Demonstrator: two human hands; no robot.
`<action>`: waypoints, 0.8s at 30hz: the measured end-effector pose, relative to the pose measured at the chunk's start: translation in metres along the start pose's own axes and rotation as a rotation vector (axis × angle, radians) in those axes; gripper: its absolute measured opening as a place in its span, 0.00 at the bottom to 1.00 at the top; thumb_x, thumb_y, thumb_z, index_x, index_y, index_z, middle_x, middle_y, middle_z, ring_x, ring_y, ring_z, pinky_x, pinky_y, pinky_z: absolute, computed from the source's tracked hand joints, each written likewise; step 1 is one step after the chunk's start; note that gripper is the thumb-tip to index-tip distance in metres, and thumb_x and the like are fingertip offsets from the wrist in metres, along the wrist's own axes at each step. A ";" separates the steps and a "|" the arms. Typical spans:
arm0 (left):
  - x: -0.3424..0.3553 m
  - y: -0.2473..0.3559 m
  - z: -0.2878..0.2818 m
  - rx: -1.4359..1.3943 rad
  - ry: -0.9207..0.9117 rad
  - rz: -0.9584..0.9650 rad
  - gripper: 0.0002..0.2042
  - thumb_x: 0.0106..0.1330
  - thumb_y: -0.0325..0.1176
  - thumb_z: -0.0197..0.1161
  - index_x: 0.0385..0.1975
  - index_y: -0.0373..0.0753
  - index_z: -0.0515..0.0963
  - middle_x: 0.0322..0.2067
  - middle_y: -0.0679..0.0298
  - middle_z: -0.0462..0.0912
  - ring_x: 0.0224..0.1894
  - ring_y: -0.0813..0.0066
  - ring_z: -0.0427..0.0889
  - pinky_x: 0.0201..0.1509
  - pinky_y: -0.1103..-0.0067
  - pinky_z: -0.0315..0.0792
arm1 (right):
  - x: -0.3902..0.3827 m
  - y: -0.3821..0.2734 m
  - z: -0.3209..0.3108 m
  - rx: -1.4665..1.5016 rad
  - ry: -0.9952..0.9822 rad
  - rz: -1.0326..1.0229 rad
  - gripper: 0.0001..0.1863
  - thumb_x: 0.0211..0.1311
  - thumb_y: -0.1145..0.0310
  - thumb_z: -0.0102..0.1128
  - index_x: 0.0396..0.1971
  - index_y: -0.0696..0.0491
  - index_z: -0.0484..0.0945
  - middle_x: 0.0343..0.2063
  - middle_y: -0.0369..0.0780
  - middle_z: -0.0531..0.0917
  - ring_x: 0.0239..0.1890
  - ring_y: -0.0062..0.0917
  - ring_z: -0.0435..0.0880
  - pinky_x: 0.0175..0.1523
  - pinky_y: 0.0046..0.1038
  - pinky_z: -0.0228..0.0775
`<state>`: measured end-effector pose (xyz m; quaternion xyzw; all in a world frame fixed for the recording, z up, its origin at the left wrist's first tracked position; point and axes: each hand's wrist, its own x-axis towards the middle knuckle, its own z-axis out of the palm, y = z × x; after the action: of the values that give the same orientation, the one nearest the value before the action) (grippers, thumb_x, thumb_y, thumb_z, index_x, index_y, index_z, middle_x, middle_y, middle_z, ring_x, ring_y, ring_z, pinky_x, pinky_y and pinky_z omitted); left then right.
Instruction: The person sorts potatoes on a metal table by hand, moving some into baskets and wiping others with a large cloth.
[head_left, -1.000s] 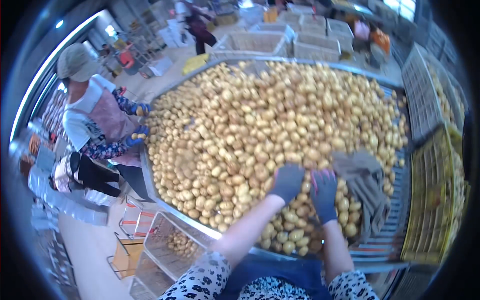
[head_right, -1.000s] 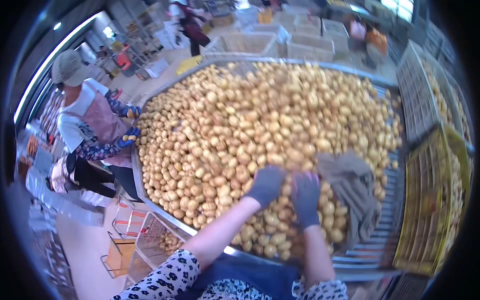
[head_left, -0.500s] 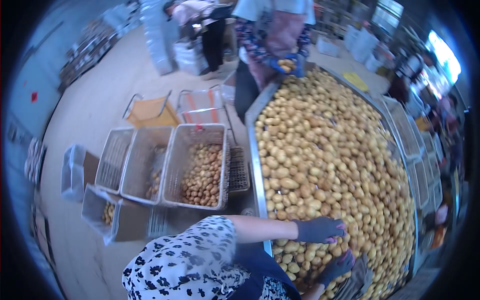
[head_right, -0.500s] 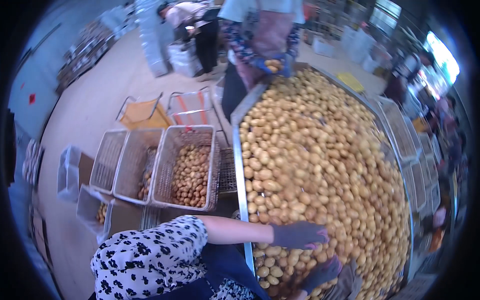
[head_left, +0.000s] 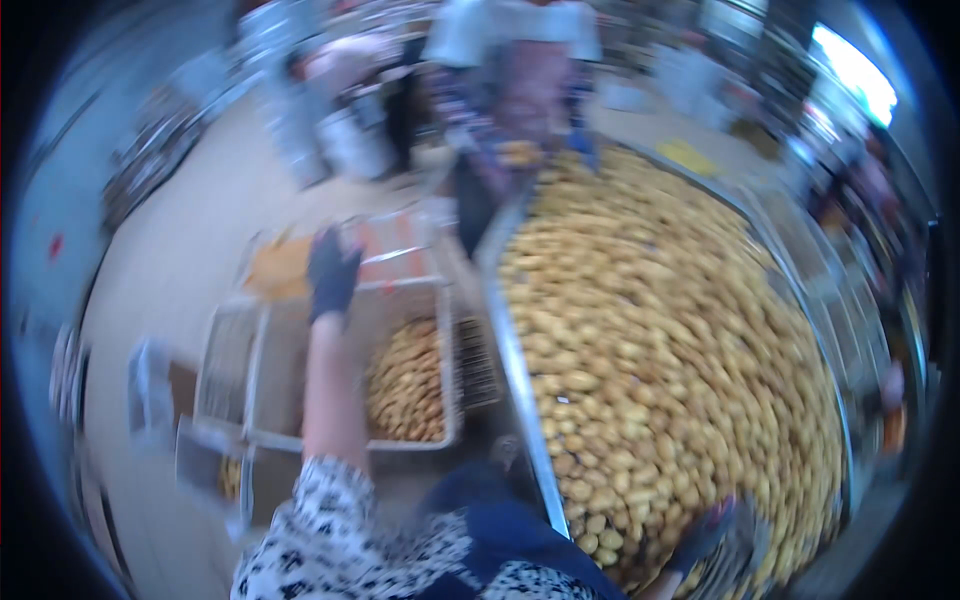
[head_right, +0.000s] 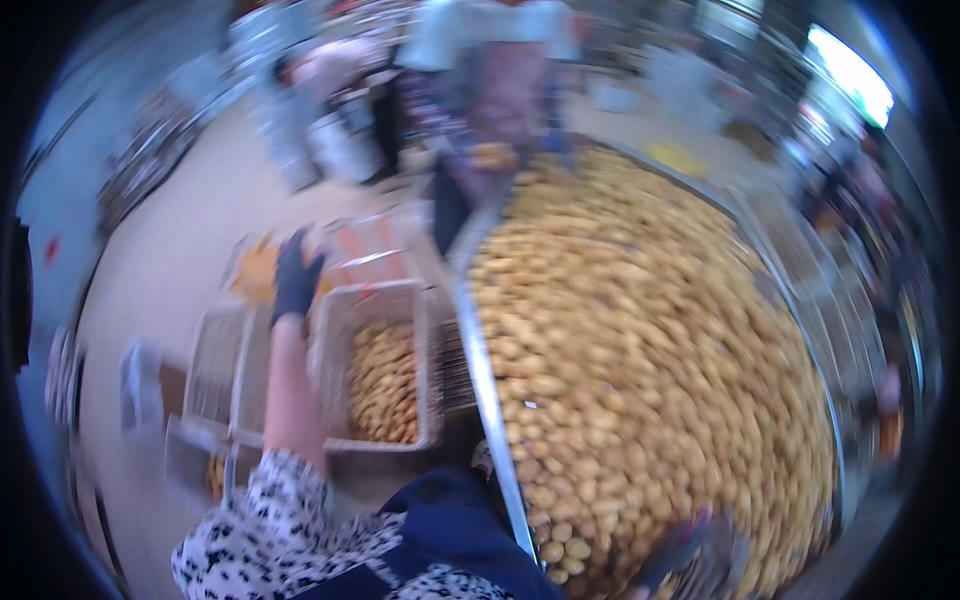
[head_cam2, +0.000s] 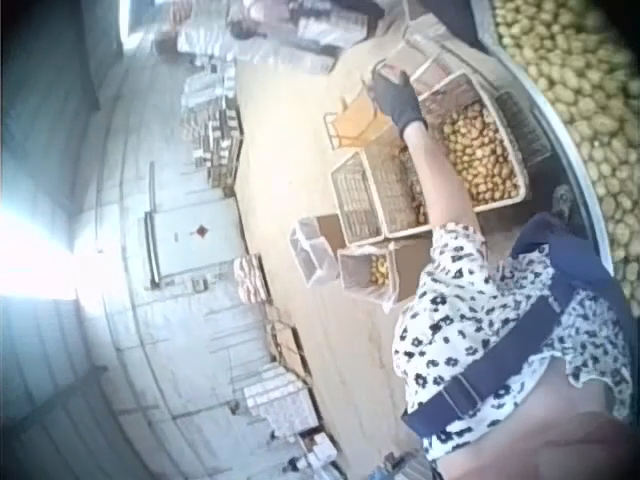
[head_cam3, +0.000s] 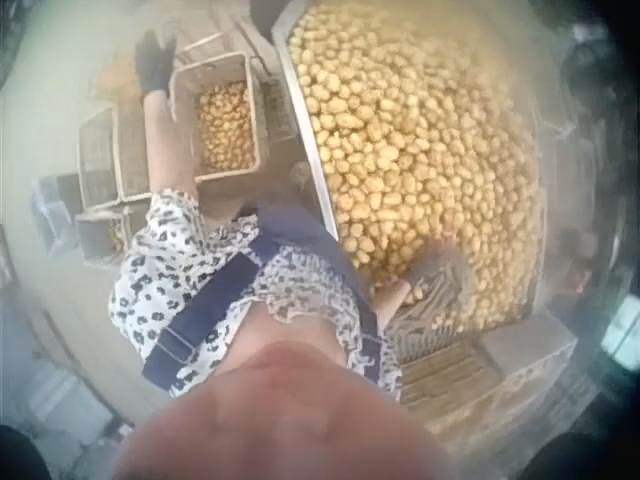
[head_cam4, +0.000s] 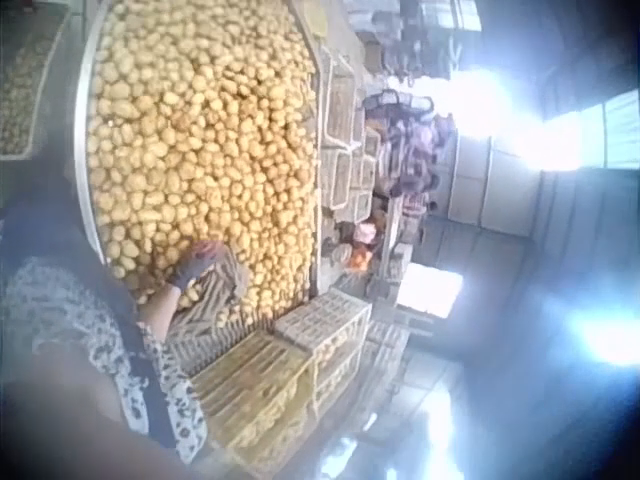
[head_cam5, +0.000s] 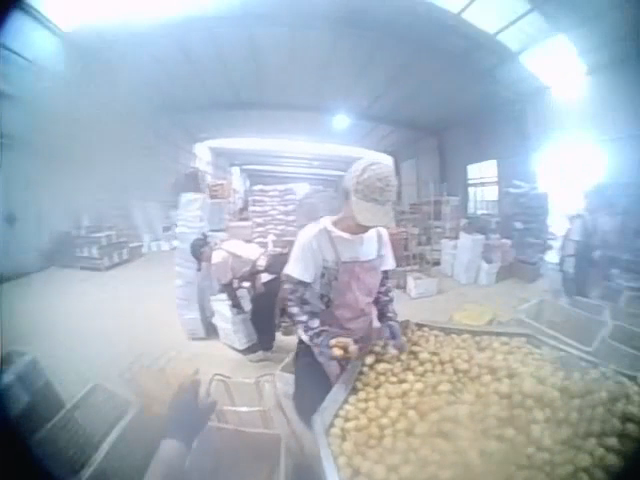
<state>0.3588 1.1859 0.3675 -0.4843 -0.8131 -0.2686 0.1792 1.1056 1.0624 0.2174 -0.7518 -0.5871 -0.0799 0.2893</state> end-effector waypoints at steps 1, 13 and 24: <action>-0.016 0.016 0.020 -0.295 -0.082 0.067 0.27 0.61 0.42 0.58 0.57 0.35 0.65 0.54 0.48 0.69 0.57 0.52 0.67 0.61 0.67 0.61 | -0.003 0.002 -0.014 -0.014 -0.002 0.112 0.20 0.68 0.67 0.43 0.56 0.60 0.66 0.56 0.47 0.69 0.59 0.38 0.67 0.64 0.33 0.55; -0.224 0.313 0.115 -0.730 -0.682 1.049 0.20 0.58 0.41 0.61 0.47 0.37 0.71 0.48 0.52 0.69 0.53 0.48 0.66 0.57 0.59 0.60 | -0.094 0.064 -0.138 -0.435 -0.010 0.871 0.20 0.55 0.52 0.56 0.39 0.54 0.76 0.33 0.47 0.79 0.39 0.44 0.75 0.51 0.47 0.62; -0.190 0.352 0.071 -0.932 -0.842 1.065 0.16 0.59 0.36 0.60 0.46 0.38 0.73 0.47 0.54 0.72 0.52 0.54 0.69 0.57 0.64 0.63 | -0.010 0.032 -0.241 0.059 0.604 0.559 0.18 0.68 0.61 0.44 0.41 0.60 0.77 0.37 0.43 0.80 0.39 0.26 0.78 0.48 0.28 0.67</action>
<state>0.7565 1.2333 0.2993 -0.8900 -0.2788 -0.2534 -0.2569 1.1858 0.9222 0.3998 -0.8166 -0.2510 -0.1984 0.4805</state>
